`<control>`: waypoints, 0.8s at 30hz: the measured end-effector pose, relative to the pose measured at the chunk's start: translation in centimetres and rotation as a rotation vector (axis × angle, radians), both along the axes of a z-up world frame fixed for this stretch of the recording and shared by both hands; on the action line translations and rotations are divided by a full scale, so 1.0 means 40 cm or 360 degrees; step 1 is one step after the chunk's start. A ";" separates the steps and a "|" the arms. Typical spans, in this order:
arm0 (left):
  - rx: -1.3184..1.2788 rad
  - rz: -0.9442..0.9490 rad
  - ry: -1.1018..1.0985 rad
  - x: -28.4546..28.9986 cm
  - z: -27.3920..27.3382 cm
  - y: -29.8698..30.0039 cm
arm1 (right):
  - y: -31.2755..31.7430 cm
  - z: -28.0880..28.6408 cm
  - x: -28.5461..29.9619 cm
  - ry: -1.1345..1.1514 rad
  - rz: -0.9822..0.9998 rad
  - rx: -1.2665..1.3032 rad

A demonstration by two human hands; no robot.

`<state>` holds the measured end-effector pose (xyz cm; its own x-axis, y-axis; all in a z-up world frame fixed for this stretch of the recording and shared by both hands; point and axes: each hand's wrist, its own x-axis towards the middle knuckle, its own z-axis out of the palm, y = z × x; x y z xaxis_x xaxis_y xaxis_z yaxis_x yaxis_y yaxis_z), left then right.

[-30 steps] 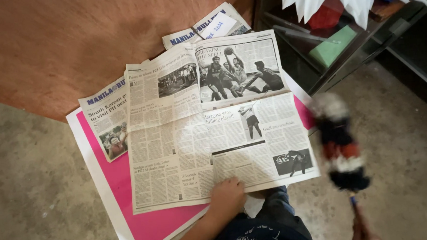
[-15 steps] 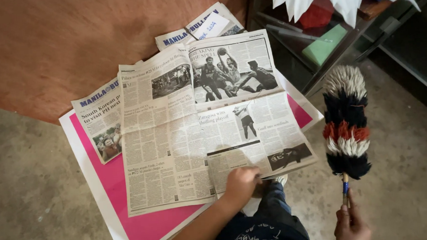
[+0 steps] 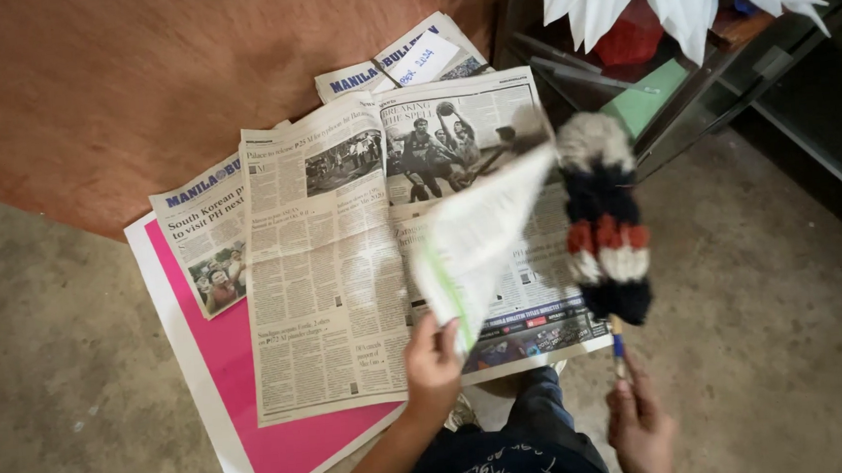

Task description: Dusting and flipping through pages of newspapers using a duster.

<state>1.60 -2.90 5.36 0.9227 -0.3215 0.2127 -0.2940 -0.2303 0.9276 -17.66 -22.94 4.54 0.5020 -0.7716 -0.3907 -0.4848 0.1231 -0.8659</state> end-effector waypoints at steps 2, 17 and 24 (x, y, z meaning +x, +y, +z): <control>-0.0247 0.0059 0.0103 -0.017 0.006 0.041 | 0.009 -0.014 0.023 -0.0018 0.0042 0.0145; -0.1159 0.1561 0.1125 -0.073 -0.239 0.430 | -0.026 -0.036 0.085 0.0498 0.0544 -0.0078; -0.1232 0.1564 0.1373 -0.079 -0.400 0.498 | 0.011 -0.004 0.110 0.0566 0.0519 -0.0307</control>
<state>-1.55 17.01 -10.63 0.6243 0.4106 -0.6646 0.3604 0.6035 0.7113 -13.26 -22.49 4.38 0.5903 -0.6720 -0.4472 -0.7399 -0.2291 -0.6325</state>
